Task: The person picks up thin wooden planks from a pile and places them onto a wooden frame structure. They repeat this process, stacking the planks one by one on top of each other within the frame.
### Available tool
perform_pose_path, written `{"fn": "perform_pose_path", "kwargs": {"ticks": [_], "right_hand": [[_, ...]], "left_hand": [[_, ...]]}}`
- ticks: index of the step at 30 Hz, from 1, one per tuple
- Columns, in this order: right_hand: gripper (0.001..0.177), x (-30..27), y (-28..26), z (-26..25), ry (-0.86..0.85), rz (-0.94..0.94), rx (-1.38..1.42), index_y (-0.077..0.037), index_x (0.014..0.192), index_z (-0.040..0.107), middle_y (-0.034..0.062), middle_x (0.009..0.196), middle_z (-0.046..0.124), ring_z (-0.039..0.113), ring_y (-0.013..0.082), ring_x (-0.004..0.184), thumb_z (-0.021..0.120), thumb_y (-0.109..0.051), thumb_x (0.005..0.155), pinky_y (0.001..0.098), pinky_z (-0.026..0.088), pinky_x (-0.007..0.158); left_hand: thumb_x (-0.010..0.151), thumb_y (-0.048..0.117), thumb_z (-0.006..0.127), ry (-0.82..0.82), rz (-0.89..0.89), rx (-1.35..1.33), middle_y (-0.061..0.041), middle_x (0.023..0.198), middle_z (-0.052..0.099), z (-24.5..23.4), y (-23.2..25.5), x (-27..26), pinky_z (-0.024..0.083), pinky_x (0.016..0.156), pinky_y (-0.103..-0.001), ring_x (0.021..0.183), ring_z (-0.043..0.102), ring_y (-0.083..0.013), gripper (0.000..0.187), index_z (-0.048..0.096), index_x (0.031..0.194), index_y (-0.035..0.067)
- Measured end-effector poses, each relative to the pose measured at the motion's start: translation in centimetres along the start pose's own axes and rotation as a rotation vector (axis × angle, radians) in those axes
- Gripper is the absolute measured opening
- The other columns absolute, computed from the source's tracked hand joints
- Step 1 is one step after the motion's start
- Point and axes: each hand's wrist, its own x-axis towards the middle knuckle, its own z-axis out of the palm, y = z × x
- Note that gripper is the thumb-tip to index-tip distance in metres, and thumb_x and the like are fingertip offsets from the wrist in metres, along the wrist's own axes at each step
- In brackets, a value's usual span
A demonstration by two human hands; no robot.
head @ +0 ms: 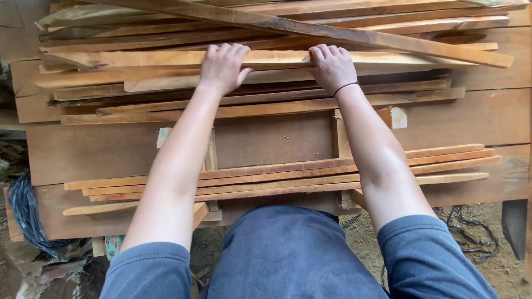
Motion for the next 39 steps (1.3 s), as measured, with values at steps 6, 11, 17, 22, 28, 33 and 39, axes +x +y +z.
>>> {"fn": "perform_pose_path", "kwargs": {"ticks": [6,11,17,22,28,33,39], "right_hand": [[0.049,0.3,-1.1,-4.8,0.193,-0.134,0.03,-0.015,0.12,0.063,0.0041,0.115,0.065,0.06,0.0222,0.103,0.073,-0.058,0.098,0.0342,0.049,0.087],[0.044,-1.9,-3.5,-10.4,0.245,-0.164,0.072,-0.016,0.12,0.06,-0.0016,0.106,0.069,0.068,0.0155,0.094,0.076,-0.05,0.097,0.0303,0.053,0.082],[0.038,-6.7,-5.6,-16.6,0.275,-0.27,0.13,-0.017,0.12,0.063,-0.0039,0.108,0.073,0.07,0.0129,0.092,0.075,-0.047,0.099,0.027,0.057,0.079],[0.067,-11.0,-4.3,-18.7,-0.052,-0.234,0.117,-0.015,0.127,0.067,0.0024,0.109,0.076,0.073,0.0216,0.091,0.064,-0.073,0.094,0.0354,0.055,0.086],[0.058,-14.4,-5.3,-13.4,-0.238,-0.137,0.218,-0.026,0.102,0.07,0.0004,0.083,0.076,0.077,0.0304,0.081,0.065,-0.078,0.077,0.0427,0.058,0.074],[0.063,-14.0,-6.9,-9.8,-0.278,0.014,0.203,-0.022,0.105,0.066,0.0057,0.089,0.076,0.077,0.0341,0.088,0.072,-0.075,0.072,0.045,0.059,0.075],[0.059,-13.5,-8.0,-4.7,-0.473,0.124,0.201,-0.027,0.097,0.074,0.0052,0.088,0.078,0.077,0.0335,0.091,0.069,-0.078,0.068,0.0431,0.058,0.077]], "left_hand": [[0.09,0.075,0.07,-0.088,-0.094,0.003,-0.007,0.114,0.072,-6.0,-0.4,-1.3,0.042,0.091,-0.042,0.093,0.064,-0.0222,0.078,0.063,0.135,0.011],[0.08,0.063,0.082,0.1,-0.051,0.007,-0.005,0.119,0.072,-9.7,2.1,-3.0,0.04,0.098,-0.043,0.096,0.068,-0.0235,0.081,0.061,0.141,0.013],[0.079,0.032,0.08,-0.058,-0.015,-0.229,-0.001,0.085,0.078,-15.2,5.0,-7.1,0.056,0.071,-0.038,0.068,0.072,-0.0213,0.029,0.075,0.103,0.017],[0.086,0.037,0.077,-0.16,-0.012,-0.184,-0.002,0.076,0.073,-16.2,5.7,-12.8,0.053,0.048,-0.03,0.056,0.064,-0.0165,0.027,0.074,0.105,0.017],[0.069,0.06,0.077,-0.413,-0.267,-0.346,-0.006,0.095,0.077,-14.3,7.6,-16.3,0.057,0.081,-0.048,0.096,0.074,-0.0377,0.046,0.071,0.105,0.032],[0.081,0.064,0.07,-0.564,-0.315,-0.541,-0.012,0.109,0.076,-13.3,8.4,-15.9,0.053,0.093,-0.046,0.114,0.069,-0.0366,0.05,0.073,0.112,0.024],[0.083,0.055,0.069,-0.549,-0.226,-0.426,-0.003,0.102,0.076,-4.0,8.3,-15.6,0.05,0.091,-0.041,0.109,0.072,-0.0271,0.032,0.07,0.107,0.033]]}}
